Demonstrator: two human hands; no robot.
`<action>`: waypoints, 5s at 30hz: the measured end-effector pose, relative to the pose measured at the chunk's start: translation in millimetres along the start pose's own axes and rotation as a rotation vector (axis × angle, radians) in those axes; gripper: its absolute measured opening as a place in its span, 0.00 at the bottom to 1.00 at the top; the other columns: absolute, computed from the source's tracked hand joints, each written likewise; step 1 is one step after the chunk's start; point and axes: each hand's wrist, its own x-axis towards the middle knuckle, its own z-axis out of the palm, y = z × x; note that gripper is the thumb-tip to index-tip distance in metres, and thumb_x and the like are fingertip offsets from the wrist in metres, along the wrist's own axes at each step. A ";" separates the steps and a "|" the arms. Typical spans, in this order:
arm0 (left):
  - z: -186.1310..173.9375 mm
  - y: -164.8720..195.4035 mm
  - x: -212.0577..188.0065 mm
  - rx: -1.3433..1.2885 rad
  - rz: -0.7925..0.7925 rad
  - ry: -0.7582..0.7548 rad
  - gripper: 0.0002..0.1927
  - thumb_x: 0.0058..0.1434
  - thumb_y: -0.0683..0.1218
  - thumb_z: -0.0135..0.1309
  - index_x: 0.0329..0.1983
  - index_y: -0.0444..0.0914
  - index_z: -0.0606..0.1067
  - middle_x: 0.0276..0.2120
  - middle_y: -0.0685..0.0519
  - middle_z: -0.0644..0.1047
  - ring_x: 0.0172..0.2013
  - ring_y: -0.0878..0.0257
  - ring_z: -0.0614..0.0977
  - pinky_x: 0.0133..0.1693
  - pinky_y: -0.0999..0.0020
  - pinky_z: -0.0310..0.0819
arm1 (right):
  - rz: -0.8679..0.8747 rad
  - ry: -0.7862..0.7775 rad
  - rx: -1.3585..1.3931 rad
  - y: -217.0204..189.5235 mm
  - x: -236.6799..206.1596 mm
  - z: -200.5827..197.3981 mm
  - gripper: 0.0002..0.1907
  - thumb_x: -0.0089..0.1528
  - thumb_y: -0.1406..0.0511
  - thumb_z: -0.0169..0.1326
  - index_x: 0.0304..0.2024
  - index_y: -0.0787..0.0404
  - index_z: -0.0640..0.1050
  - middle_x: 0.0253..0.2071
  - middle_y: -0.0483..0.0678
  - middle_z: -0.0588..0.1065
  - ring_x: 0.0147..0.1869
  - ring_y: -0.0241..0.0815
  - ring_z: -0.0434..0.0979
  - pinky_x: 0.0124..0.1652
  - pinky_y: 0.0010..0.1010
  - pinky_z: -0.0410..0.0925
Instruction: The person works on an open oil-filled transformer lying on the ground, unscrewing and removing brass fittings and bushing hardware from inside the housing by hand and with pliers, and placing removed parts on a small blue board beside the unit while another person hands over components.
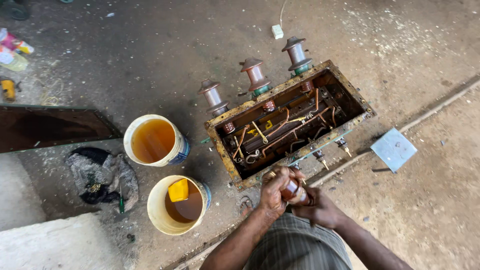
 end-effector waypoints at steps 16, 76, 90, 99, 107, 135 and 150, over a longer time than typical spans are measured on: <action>-26.6 63.8 -20.7 0.297 -0.145 -0.145 0.34 0.62 0.60 0.60 0.63 0.34 0.70 0.60 0.43 0.75 0.61 0.53 0.75 0.67 0.51 0.64 | -0.273 0.184 -0.765 -39.2 -26.0 8.0 0.15 0.47 0.63 0.68 0.34 0.57 0.78 0.22 0.48 0.79 0.26 0.45 0.82 0.31 0.38 0.75; 39.6 13.7 -17.9 -0.022 -0.046 -0.286 0.43 0.73 0.61 0.49 0.81 0.35 0.51 0.71 0.34 0.65 0.71 0.43 0.68 0.74 0.48 0.58 | -0.104 0.252 -0.199 -36.7 -88.0 -17.3 0.27 0.49 0.65 0.68 0.50 0.63 0.78 0.31 0.50 0.84 0.32 0.41 0.84 0.34 0.33 0.77; 53.9 -44.0 3.6 0.150 -0.190 0.038 0.42 0.64 0.64 0.51 0.75 0.39 0.57 0.66 0.36 0.68 0.69 0.44 0.65 0.70 0.43 0.52 | -0.123 0.385 -0.102 29.1 -100.8 -41.9 0.23 0.50 0.65 0.65 0.48 0.61 0.77 0.30 0.51 0.83 0.31 0.42 0.84 0.33 0.34 0.76; 70.3 -45.1 -1.1 0.362 -0.440 -0.073 0.45 0.57 0.59 0.66 0.71 0.34 0.64 0.59 0.35 0.72 0.59 0.44 0.78 0.48 0.51 0.84 | -0.222 0.420 -0.469 23.3 -148.8 -120.1 0.26 0.47 0.62 0.70 0.48 0.59 0.80 0.31 0.51 0.82 0.33 0.47 0.86 0.35 0.39 0.78; 128.7 -93.3 -12.3 0.069 -0.778 -0.295 0.45 0.57 0.52 0.72 0.74 0.32 0.64 0.57 0.34 0.76 0.45 0.44 0.84 0.34 0.57 0.86 | -0.677 0.233 -0.045 10.1 -178.3 -180.0 0.33 0.48 0.63 0.73 0.55 0.60 0.78 0.51 0.52 0.81 0.41 0.42 0.89 0.37 0.34 0.82; 187.6 -66.9 13.9 0.470 0.118 -0.148 0.31 0.54 0.45 0.67 0.59 0.29 0.72 0.45 0.35 0.80 0.31 0.56 0.85 0.24 0.66 0.84 | -0.968 0.213 0.540 -86.5 -124.7 -154.8 0.49 0.57 0.45 0.64 0.75 0.53 0.60 0.80 0.57 0.51 0.80 0.61 0.56 0.73 0.58 0.51; 163.9 -66.9 19.1 0.550 -0.112 -0.099 0.32 0.53 0.43 0.69 0.60 0.28 0.73 0.41 0.40 0.81 0.31 0.59 0.83 0.25 0.66 0.82 | -0.912 0.277 0.663 -4.2 -121.2 -148.5 0.43 0.56 0.56 0.67 0.69 0.63 0.66 0.80 0.54 0.53 0.82 0.52 0.52 0.72 0.59 0.54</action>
